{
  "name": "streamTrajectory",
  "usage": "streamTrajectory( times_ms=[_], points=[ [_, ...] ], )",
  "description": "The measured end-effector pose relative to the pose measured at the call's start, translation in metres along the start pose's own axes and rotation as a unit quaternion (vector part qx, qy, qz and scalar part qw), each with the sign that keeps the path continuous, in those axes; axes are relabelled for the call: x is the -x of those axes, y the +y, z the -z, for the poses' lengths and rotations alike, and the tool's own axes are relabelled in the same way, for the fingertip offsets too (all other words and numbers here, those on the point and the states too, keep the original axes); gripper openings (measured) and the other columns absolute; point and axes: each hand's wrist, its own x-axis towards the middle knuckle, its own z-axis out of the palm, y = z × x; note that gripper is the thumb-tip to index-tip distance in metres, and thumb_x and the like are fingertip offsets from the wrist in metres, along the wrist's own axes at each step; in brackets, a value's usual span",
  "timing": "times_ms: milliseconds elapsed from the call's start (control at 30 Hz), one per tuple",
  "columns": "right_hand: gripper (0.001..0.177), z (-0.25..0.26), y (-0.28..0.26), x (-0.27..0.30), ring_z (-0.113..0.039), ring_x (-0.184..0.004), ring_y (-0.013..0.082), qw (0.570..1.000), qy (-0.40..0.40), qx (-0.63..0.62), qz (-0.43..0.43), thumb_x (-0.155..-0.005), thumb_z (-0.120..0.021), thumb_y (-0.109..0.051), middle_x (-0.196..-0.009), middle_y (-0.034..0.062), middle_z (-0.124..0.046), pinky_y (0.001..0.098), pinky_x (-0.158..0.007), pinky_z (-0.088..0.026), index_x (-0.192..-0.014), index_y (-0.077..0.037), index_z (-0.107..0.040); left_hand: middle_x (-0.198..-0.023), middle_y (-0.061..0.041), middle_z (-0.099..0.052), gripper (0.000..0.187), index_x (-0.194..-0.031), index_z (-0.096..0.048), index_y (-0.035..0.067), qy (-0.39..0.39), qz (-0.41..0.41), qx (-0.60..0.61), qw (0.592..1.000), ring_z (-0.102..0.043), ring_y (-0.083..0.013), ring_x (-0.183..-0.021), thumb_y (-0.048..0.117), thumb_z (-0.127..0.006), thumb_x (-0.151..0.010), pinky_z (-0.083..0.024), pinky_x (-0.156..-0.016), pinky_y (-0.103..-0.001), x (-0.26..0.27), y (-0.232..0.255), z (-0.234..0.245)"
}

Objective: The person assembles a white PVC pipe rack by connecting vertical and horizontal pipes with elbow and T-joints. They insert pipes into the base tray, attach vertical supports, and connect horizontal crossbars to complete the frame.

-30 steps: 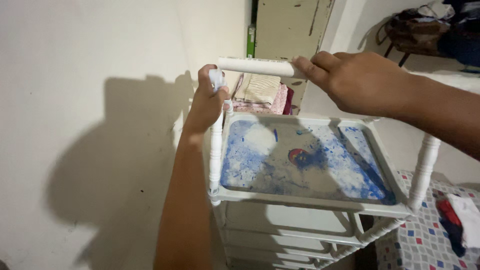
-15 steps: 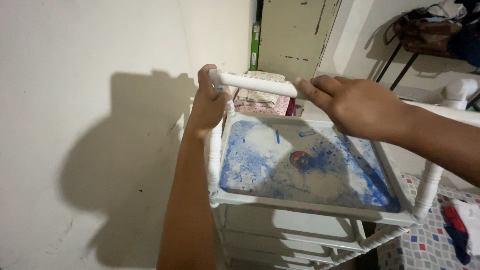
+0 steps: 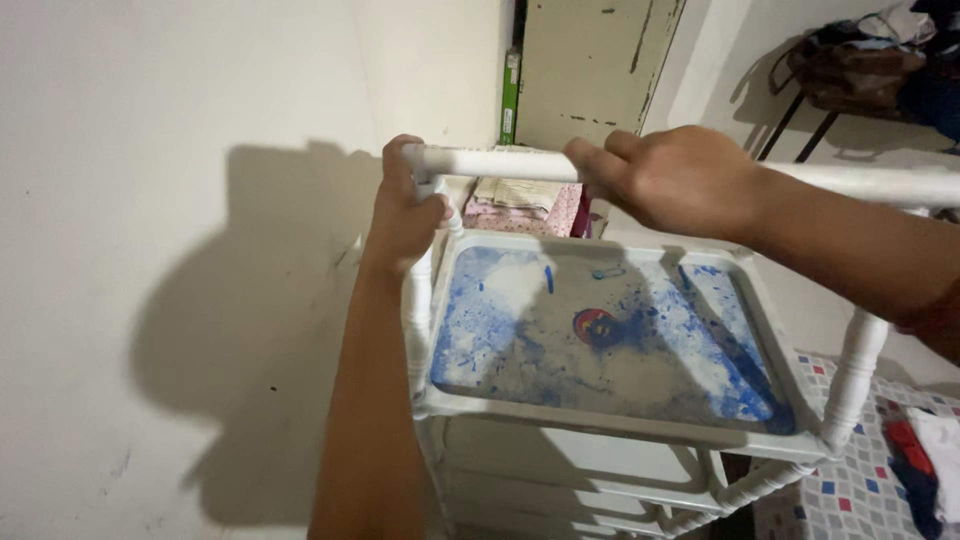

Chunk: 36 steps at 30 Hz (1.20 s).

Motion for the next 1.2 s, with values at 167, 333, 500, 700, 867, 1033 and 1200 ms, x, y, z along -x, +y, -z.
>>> streamTrajectory(
  times_ms=[167,333,500,700,867,1033,1200],
  points=[
    [0.049,-0.016,0.022,-0.019,-0.062,-0.056,0.0306,0.899,-0.178,-0.377,-0.137,-0.106,-0.05,-0.034,-0.075,0.0192,-0.069,0.0439,-0.05,-0.055,-0.151,-0.017,-0.051,-0.108,-0.013,-0.052,0.07,-0.14,-0.036,0.01,0.012,0.022,-0.022,0.999,-0.059,-0.0169,-0.083,-0.013,-0.057,-0.078,-0.056,-0.062,-0.031,0.005,0.001,0.005],
    [0.045,-0.026,0.002,-0.006,-0.065,-0.055,0.022,0.904,-0.1,-0.408,-0.077,-0.102,-0.051,-0.032,-0.08,0.0124,-0.073,0.0388,-0.05,-0.058,-0.141,-0.009,-0.055,-0.109,-0.013,-0.053,0.07,-0.141,-0.032,0.01,0.0,0.008,-0.022,1.0,-0.058,-0.0164,-0.082,-0.012,-0.056,-0.08,-0.054,-0.06,-0.031,0.01,0.002,0.002],
    [0.05,-0.027,-0.04,0.012,-0.062,-0.051,0.0243,0.973,-0.077,-0.193,-0.101,-0.102,-0.054,-0.032,-0.076,0.0147,-0.071,0.0433,-0.048,-0.054,-0.142,-0.003,-0.046,-0.112,-0.015,-0.058,0.067,-0.141,-0.033,0.008,0.023,0.012,-0.073,0.997,-0.063,-0.0174,-0.081,-0.012,-0.055,-0.081,-0.055,-0.061,-0.032,0.009,0.01,-0.001],
    [0.05,-0.006,-0.025,0.0,-0.066,-0.045,0.0261,0.981,-0.121,-0.135,-0.066,-0.101,-0.049,-0.017,-0.087,0.0225,-0.068,0.0378,-0.039,-0.055,-0.148,-0.001,-0.043,-0.111,-0.013,-0.058,0.068,-0.138,-0.035,0.01,0.022,0.07,-0.077,0.994,-0.065,-0.0158,-0.078,-0.011,-0.058,-0.078,-0.057,-0.06,-0.031,0.007,0.023,0.0],
    [0.049,0.002,-0.009,-0.003,-0.067,-0.052,0.0308,0.997,-0.006,-0.071,0.027,-0.099,-0.055,-0.024,-0.077,0.0207,-0.07,0.0434,-0.044,-0.056,-0.138,0.006,-0.049,-0.107,-0.015,-0.055,0.067,-0.137,-0.035,0.01,0.006,0.075,-0.04,0.996,-0.061,-0.017,-0.075,-0.013,-0.057,-0.078,-0.055,-0.059,-0.031,0.006,0.029,0.003],
    [0.052,-0.007,0.003,-0.01,-0.072,-0.057,0.029,0.971,-0.08,-0.224,-0.01,-0.101,-0.053,-0.028,-0.077,0.0189,-0.073,0.0417,-0.054,-0.059,-0.146,-0.002,-0.049,-0.108,-0.014,-0.054,0.068,-0.137,-0.033,0.01,0.007,0.079,-0.063,0.995,-0.063,-0.016,-0.077,-0.012,-0.059,-0.078,-0.056,-0.059,-0.031,0.005,0.03,0.002],
    [0.051,-0.022,0.013,-0.023,-0.075,-0.068,0.0229,0.912,-0.12,-0.389,-0.051,-0.101,-0.054,-0.026,-0.084,0.0166,-0.077,0.0403,-0.065,-0.058,-0.147,-0.006,-0.048,-0.109,-0.015,-0.054,0.066,-0.136,-0.035,0.008,-0.005,0.063,-0.051,0.997,-0.062,-0.0174,-0.077,-0.013,-0.06,-0.078,-0.056,-0.06,-0.032,0.003,0.03,0.004]
  ],
)
